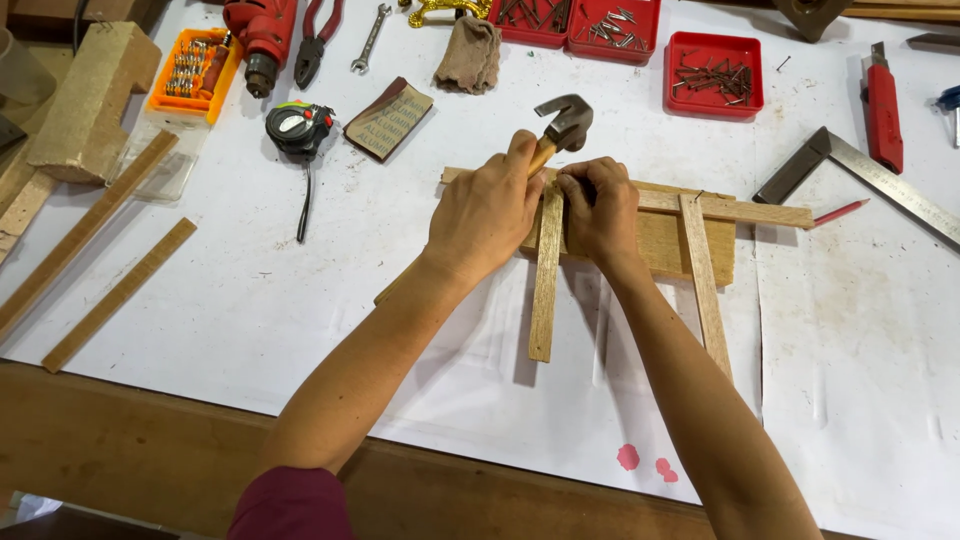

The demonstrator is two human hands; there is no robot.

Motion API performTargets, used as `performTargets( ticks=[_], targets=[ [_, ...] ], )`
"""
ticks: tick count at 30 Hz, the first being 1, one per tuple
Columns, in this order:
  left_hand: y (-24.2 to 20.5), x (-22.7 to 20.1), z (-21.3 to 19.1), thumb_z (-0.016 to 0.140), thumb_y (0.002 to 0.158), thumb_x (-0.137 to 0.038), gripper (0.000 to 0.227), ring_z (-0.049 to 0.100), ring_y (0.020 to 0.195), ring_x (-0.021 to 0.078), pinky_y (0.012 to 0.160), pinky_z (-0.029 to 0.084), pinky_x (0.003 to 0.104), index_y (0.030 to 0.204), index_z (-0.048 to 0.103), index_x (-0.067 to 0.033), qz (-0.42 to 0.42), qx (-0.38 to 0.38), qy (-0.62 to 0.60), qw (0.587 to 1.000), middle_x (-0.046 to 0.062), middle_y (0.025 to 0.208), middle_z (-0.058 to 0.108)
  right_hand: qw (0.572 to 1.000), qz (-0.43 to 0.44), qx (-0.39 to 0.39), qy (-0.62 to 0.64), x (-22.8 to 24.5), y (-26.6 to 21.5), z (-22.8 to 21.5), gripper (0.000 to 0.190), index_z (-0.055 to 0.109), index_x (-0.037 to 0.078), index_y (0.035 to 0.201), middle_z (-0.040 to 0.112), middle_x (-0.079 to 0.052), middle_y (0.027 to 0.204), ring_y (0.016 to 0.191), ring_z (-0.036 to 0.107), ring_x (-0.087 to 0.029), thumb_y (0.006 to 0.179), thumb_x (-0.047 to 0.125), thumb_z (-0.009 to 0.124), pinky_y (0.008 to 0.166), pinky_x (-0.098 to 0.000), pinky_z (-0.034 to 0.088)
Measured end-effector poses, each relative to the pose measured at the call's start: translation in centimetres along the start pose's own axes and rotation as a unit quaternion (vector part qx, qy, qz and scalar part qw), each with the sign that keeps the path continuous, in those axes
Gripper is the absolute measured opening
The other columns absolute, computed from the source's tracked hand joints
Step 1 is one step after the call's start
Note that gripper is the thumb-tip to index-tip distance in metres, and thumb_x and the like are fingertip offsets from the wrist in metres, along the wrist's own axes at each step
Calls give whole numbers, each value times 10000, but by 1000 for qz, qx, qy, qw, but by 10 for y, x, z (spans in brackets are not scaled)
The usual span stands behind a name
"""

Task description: Measuring, marking, hammering, and sanding small wooden pieces for a furniture-related project at a workbench.

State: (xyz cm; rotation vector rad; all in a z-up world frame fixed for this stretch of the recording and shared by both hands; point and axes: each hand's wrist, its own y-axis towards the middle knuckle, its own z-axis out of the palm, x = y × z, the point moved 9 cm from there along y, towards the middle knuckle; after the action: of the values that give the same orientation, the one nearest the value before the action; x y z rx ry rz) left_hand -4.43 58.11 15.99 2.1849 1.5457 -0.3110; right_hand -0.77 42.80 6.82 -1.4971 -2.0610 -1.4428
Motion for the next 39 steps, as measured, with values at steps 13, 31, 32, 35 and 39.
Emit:
performTargets(
  ticks=[13, 31, 32, 35, 39],
  targets=[
    [-2, 16, 22, 512, 1050, -287, 378, 761, 796, 357, 612, 635, 466, 1329, 435, -43, -30, 63, 0, 998, 183, 863, 738, 999, 32, 12, 5, -9, 0, 3, 97, 756, 16, 985, 705, -111, 969, 874, 661, -228, 923, 88, 776, 775, -363, 563],
    [-5, 20, 25, 511, 1083, -292, 343, 760, 811, 349, 667, 626, 455, 1310, 446, -43, -21, 18, -39, 999, 170, 878, 733, 999, 33, 16, -21, -11, -4, 4, 58, 783, 43, 940, 712, -93, 929, 885, 662, -246, 910, 90, 798, 790, -377, 554],
    [-6, 21, 30, 487, 1067, -276, 378, 767, 772, 331, 638, 638, 442, 1354, 418, -41, -38, 55, -37, 997, 171, 874, 721, 999, 25, 17, -20, -11, -4, 4, 80, 768, 33, 970, 709, -96, 957, 896, 659, -248, 917, 88, 791, 793, -374, 555],
    [-8, 25, 37, 476, 1058, -279, 405, 769, 759, 324, 627, 643, 438, 1373, 415, -32, -54, 83, -29, 995, 178, 874, 717, 999, 21, 20, -20, -10, -4, 4, 105, 758, 26, 998, 700, -102, 969, 898, 657, -252, 919, 89, 785, 790, -374, 551],
    [-6, 30, 32, 519, 1055, -301, 396, 755, 781, 354, 660, 617, 452, 1320, 455, -14, -23, 11, -55, 998, 190, 845, 742, 1000, 7, 18, -10, 0, -4, -1, 103, 757, 25, 1011, 690, -112, 985, 919, 663, -256, 936, 93, 780, 808, -382, 551]
  ],
)
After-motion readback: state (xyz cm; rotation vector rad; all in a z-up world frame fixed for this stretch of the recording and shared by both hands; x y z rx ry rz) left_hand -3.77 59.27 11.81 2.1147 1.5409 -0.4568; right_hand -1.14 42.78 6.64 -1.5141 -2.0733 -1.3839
